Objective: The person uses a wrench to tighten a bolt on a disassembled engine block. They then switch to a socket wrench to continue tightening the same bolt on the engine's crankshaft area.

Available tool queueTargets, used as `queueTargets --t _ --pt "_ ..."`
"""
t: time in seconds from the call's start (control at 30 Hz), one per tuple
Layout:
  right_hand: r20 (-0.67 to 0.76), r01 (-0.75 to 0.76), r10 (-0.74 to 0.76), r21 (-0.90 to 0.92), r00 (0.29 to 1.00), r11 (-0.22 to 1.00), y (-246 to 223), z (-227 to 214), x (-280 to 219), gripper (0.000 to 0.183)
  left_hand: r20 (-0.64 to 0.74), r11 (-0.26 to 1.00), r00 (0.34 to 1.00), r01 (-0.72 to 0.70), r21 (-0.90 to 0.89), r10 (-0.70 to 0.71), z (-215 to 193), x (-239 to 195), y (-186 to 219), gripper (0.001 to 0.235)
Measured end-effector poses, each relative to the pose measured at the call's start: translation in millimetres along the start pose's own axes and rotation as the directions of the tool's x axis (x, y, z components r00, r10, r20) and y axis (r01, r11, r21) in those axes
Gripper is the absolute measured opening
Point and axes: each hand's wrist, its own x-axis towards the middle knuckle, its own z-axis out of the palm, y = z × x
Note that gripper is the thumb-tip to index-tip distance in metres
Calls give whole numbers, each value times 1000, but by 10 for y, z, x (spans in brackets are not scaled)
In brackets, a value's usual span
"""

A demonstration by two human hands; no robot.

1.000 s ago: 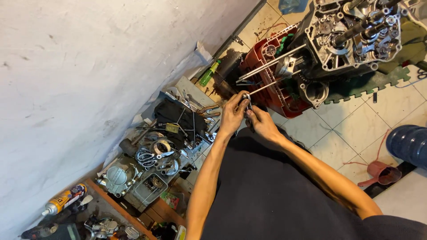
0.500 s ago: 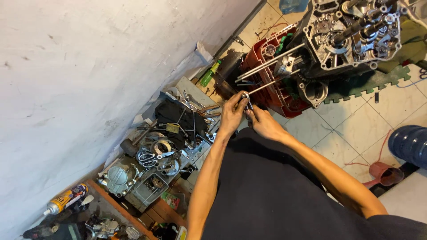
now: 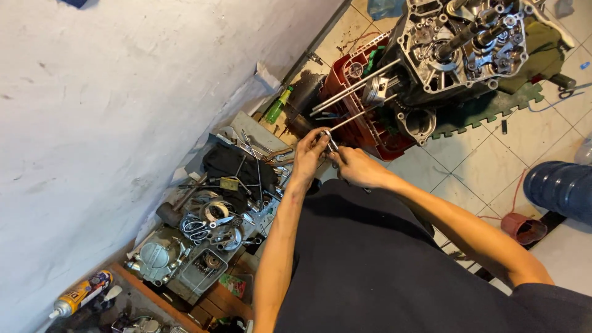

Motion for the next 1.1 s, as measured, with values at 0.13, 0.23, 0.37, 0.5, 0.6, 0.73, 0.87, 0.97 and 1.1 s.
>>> queueTargets --t 0.13,0.23,0.37,0.5,0.6,0.73,0.87,0.97,1.1 --pt "16 -21 22 -66 1000 998 -39 -113 19 40 9 998 998 55 43 -55 7 6 69 30" --pt "75 -3 18 -185 997 983 109 -142 122 28 6 990 991 136 -43 -136 18 10 70 26" --pt "103 111 -84 -291 991 950 -27 -228 58 29 79 944 984 175 -279 -159 31 -34 145 25" --pt "89 -45 48 -43 995 998 -357 -283 -249 32 55 947 982 190 -258 -183 -28 2 25 29" --pt "-49 14 -3 225 999 974 -178 -83 -391 33 93 965 992 107 -241 -87 -10 -48 51 28" --pt "-204 68 -32 174 978 982 -37 54 -399 31 30 990 989 141 15 -141 137 -150 -34 35" --pt "-323 257 -237 20 916 966 22 45 -283 29 -96 995 995 44 84 -36 193 -140 -253 28" --pt "-305 208 -175 78 936 975 -148 31 -411 37 -100 993 988 116 -34 -118 280 -312 -48 28" --pt "-244 154 -128 91 961 984 -368 -44 -422 47 -136 991 990 49 122 -32 271 -337 64 36"
